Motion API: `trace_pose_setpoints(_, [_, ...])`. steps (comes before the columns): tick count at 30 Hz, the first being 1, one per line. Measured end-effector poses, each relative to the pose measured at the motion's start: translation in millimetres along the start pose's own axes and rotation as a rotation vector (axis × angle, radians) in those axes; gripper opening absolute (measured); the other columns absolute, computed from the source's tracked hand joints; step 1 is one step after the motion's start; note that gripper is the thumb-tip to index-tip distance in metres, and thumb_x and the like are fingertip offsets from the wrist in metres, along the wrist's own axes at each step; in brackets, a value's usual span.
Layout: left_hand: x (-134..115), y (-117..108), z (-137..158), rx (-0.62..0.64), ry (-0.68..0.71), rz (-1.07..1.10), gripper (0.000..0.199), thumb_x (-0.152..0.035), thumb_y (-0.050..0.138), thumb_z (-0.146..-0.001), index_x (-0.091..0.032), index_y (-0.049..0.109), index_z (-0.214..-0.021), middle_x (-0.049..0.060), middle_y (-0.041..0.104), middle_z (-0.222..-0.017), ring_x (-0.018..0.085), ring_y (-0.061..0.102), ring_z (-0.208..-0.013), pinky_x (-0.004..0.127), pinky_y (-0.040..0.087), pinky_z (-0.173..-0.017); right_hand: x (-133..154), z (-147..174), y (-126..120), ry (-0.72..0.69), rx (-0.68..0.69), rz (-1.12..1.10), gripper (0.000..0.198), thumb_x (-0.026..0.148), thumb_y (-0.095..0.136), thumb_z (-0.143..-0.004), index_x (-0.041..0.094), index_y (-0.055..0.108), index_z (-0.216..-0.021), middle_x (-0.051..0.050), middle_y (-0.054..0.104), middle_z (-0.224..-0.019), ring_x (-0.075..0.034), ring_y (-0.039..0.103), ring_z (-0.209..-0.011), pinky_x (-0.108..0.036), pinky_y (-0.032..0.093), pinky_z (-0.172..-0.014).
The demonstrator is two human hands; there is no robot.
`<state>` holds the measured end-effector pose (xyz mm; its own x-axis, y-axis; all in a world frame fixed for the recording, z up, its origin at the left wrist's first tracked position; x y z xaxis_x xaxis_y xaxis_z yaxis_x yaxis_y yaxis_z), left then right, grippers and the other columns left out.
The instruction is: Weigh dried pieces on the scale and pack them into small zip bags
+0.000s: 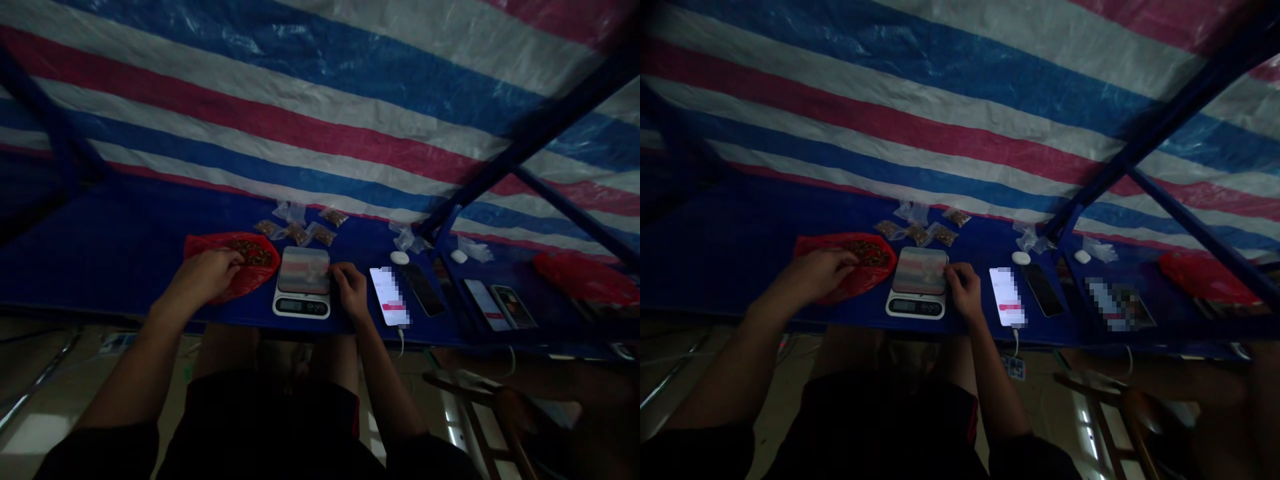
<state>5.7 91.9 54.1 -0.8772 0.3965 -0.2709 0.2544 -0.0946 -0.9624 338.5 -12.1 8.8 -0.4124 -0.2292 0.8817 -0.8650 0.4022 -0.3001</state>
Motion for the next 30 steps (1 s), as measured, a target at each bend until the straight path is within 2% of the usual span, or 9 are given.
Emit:
trace_pose_setpoints(4, [-13, -8, -10, 0.004, 0.125, 0.091, 0.030, -0.030, 0.054, -0.088, -0.028, 0.083, -0.093, 0.008, 0.084, -0.111, 0.032, 0.076, -0.108, 0.041, 0.056, -0.102, -1, 1, -1, 0.014, 0.008, -0.014, 0.028, 0.045, 0.062, -0.098, 0.022, 0.076, -0.089, -0.007, 0.077, -0.093, -0.025, 0.069, -0.091, -0.041, 0.053, -0.089])
trace_pose_setpoints(6, [-14, -10, -9, 0.049, 0.147, 0.119, 0.034, -0.024, 0.053, -0.084, -0.027, 0.084, -0.099, 0.008, 0.083, -0.117, 0.031, 0.076, -0.111, 0.040, 0.056, -0.103, -1, 1, -1, 0.022, 0.019, -0.021, 0.029, 0.046, 0.062, -0.099, 0.022, 0.077, -0.089, -0.007, 0.077, -0.093, -0.025, 0.070, -0.091, -0.041, 0.053, -0.088])
trace_pose_setpoints(11, [-2, -22, 16, 0.068, -0.012, 0.074, 0.041, -0.024, 0.061, -0.078, -0.031, 0.082, -0.112, 0.006, 0.084, -0.114, 0.032, 0.079, -0.102, 0.039, 0.058, -0.094, -3, 2, -1, 0.047, 0.031, -0.044, 0.030, 0.047, 0.063, -0.099, 0.022, 0.077, -0.089, -0.007, 0.076, -0.092, -0.025, 0.070, -0.091, -0.039, 0.052, -0.084])
trace_pose_setpoints(15, [-4, -28, 43, 0.098, -0.036, 0.009, 0.032, -0.026, 0.057, -0.085, -0.033, 0.081, -0.106, 0.005, 0.084, -0.106, 0.032, 0.079, -0.098, 0.040, 0.058, -0.087, -5, 3, 0, 0.073, 0.049, -0.040, 0.032, 0.049, 0.063, -0.099, 0.023, 0.077, -0.089, -0.007, 0.076, -0.092, -0.025, 0.070, -0.090, -0.039, 0.052, -0.084])
trace_pose_setpoints(20, [-9, -20, 62, 0.184, -0.127, -0.115, 0.032, -0.027, 0.052, -0.094, -0.031, 0.079, -0.110, 0.010, 0.083, -0.096, 0.034, 0.079, -0.086, 0.042, 0.057, -0.078, -4, 3, 1, 0.075, 0.057, -0.056, 0.033, 0.050, 0.063, -0.098, 0.022, 0.078, -0.088, -0.008, 0.076, -0.093, -0.026, 0.070, -0.092, -0.040, 0.052, -0.085])
trace_pose_setpoints(22, [-12, -18, 57, 0.136, -0.125, -0.078, 0.024, -0.028, 0.060, -0.094, -0.029, 0.080, -0.107, 0.011, 0.083, -0.100, 0.033, 0.079, -0.088, 0.041, 0.057, -0.081, -4, 3, 2, 0.078, 0.062, -0.067, 0.033, 0.050, 0.063, -0.098, 0.022, 0.078, -0.088, -0.008, 0.076, -0.093, -0.026, 0.070, -0.091, -0.040, 0.052, -0.085])
trace_pose_setpoints(25, [-24, -15, 38, 0.097, 0.034, 0.005, 0.026, -0.022, 0.070, -0.088, -0.027, 0.080, -0.111, 0.012, 0.077, -0.128, 0.032, 0.076, -0.111, 0.037, 0.057, -0.095, -4, 4, 3, 0.065, 0.077, -0.069, 0.033, 0.050, 0.064, -0.098, 0.022, 0.077, -0.087, -0.007, 0.077, -0.092, -0.025, 0.070, -0.091, -0.040, 0.052, -0.086])
trace_pose_setpoints(27, [-34, -11, 22, 0.148, 0.123, -0.017, 0.035, -0.018, 0.071, -0.087, -0.024, 0.078, -0.121, 0.012, 0.071, -0.140, 0.031, 0.071, -0.123, 0.035, 0.054, -0.104, -4, 4, 3, 0.051, 0.082, -0.072, 0.034, 0.051, 0.063, -0.099, 0.022, 0.077, -0.087, -0.007, 0.077, -0.091, -0.025, 0.070, -0.091, -0.040, 0.052, -0.087])
trace_pose_setpoints(30, [-45, -5, 3, 0.248, 0.167, -0.057, 0.042, -0.019, 0.068, -0.090, -0.020, 0.074, -0.131, 0.013, 0.069, -0.141, 0.028, 0.069, -0.124, 0.032, 0.052, -0.106, -4, 4, 3, 0.039, 0.062, -0.082, 0.034, 0.051, 0.063, -0.099, 0.022, 0.077, -0.087, -0.007, 0.076, -0.091, -0.025, 0.070, -0.091, -0.040, 0.051, -0.087])
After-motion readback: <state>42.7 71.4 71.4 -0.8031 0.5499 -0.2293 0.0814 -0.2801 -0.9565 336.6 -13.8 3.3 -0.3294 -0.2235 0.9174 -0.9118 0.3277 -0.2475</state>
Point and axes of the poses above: each hand's wrist, its own z-axis away from the middle knuckle, its own y-axis out of the palm, x = y × z, the point moved 4 cm from there along -z, towards the middle knuckle
